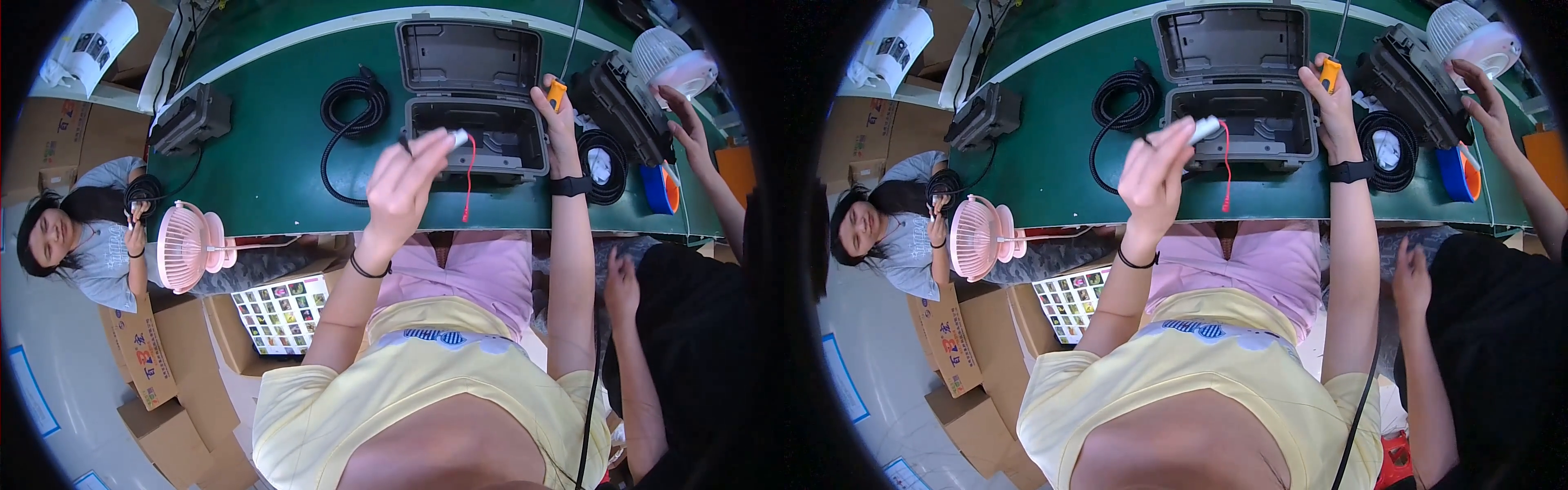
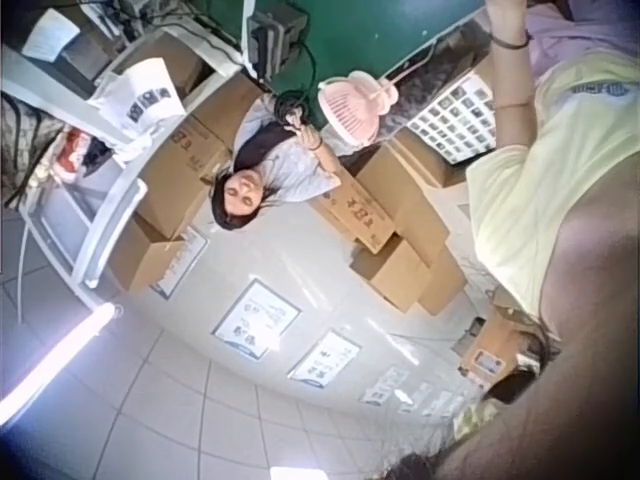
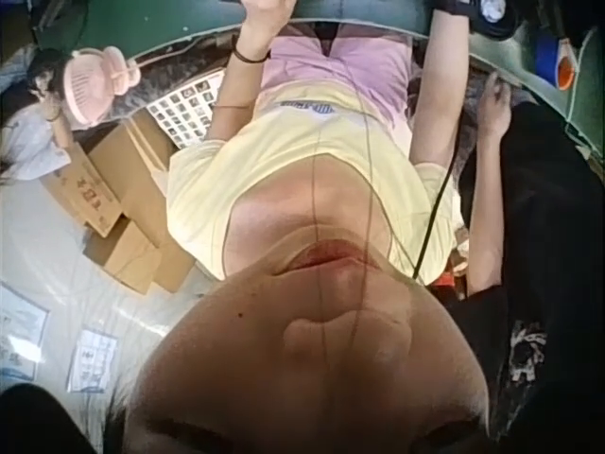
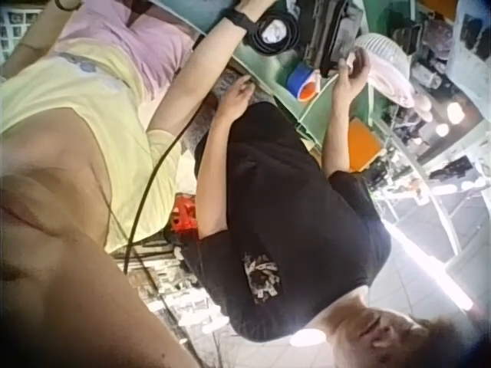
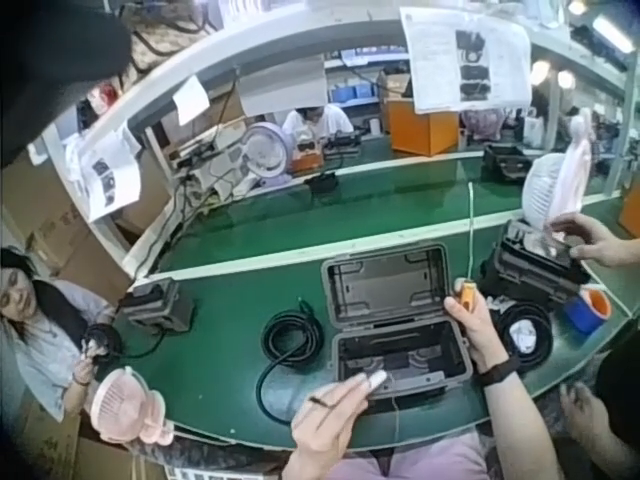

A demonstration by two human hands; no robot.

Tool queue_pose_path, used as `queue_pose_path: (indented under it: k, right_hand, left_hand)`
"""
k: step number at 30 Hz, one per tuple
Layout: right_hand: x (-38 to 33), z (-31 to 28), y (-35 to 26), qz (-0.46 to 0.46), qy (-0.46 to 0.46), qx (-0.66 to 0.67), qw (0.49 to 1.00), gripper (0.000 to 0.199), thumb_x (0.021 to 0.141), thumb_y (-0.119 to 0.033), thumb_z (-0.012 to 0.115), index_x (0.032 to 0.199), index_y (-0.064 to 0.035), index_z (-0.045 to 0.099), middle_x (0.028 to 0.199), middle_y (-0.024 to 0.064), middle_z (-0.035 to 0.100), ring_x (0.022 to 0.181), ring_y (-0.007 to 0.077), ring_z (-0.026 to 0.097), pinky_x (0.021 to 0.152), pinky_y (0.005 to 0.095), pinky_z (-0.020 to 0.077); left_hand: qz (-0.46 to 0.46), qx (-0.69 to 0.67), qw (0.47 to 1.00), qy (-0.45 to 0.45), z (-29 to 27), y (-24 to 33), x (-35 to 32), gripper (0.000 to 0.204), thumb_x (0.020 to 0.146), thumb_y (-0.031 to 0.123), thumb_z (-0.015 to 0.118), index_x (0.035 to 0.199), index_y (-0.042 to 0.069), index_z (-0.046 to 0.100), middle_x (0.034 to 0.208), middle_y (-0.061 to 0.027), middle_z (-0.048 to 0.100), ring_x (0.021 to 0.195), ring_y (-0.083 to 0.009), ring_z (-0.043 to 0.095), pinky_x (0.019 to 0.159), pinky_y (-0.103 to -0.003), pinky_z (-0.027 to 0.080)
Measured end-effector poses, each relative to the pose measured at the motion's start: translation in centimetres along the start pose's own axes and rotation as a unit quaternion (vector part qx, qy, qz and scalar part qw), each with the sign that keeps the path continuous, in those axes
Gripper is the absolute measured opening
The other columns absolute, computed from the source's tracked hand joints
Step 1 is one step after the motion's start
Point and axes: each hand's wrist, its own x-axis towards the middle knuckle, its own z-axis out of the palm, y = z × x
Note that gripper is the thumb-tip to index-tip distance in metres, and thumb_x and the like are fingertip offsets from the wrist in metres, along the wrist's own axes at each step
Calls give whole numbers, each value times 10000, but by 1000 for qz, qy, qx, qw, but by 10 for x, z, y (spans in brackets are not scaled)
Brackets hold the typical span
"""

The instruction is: The recorder is assembling or inspecting electronic enclosures, using a screwdriver to probe or fasten components.

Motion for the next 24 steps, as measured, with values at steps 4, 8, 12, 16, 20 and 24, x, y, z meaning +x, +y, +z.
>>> queue_pose_path:
  k: [4, 8, 12, 16, 20, 24]
  right_hand:
    - [0, 0, 0, 1, 6, -18, 1000, 374, 888, -281, 786, 1114, -136, 526, 926, -33, 526, 863, 43, 518, 796, 188, 404]
    - [0, 0, 0, 10, 0, -23, 1000, 363, 895, -272, 780, 1115, -134, 526, 931, -32, 524, 869, 45, 522, 804, 189, 411]
    - [-2, 0, -3, -8, -8, -16, 1000, 348, 905, -258, 771, 1115, -134, 523, 948, -30, 521, 889, 47, 528, 828, 192, 423]
    - [-1, -1, -1, -14, -17, -35, 999, 364, 898, -265, 779, 1119, -132, 522, 1010, -17, 523, 951, 60, 531, 891, 209, 421]
    - [-2, 1, -2, -41, -14, -64, 997, 400, 869, -256, 806, 1131, -140, 527, 1101, 13, 523, 1102, 109, 528, 1002, 264, 404]
    - [-5, 2, -6, -42, -48, -70, 996, 417, 857, -232, 813, 1129, -138, 511, 1063, 4, 500, 1025, 112, 519, 947, 255, 418]
  left_hand:
    - [-153, -105, 981, 58, 19, -3, 20, 270, 824, -37, 733, 1081, 20, 669, 1045, -132, 727, 805, -260, 674, 691, -321, 539]
    - [-149, -38, 987, -40, 16, -5, 26, 212, 837, 5, 739, 1026, 27, 646, 977, -116, 718, 781, -266, 667, 677, -330, 546]
    - [-68, -11, 975, -209, 0, -2, 28, 265, 855, 137, 741, 1092, 42, 671, 1251, -147, 636, 1032, -320, 668, 887, -407, 541]
    - [-77, -2, 959, -272, -11, 11, 19, 395, 810, 216, 789, 1144, 52, 658, 1429, -152, 445, 1095, -344, 631, 886, -409, 547]
    - [5, 54, 960, -275, -10, 3, 7, 481, 779, 181, 793, 1210, 63, 613, 1299, -131, 555, 1034, -302, 647, 853, -374, 551]
    - [11, 62, 959, -276, -14, 3, 2, 419, 775, 161, 793, 1144, 58, 623, 1200, -108, 596, 965, -279, 666, 819, -365, 549]
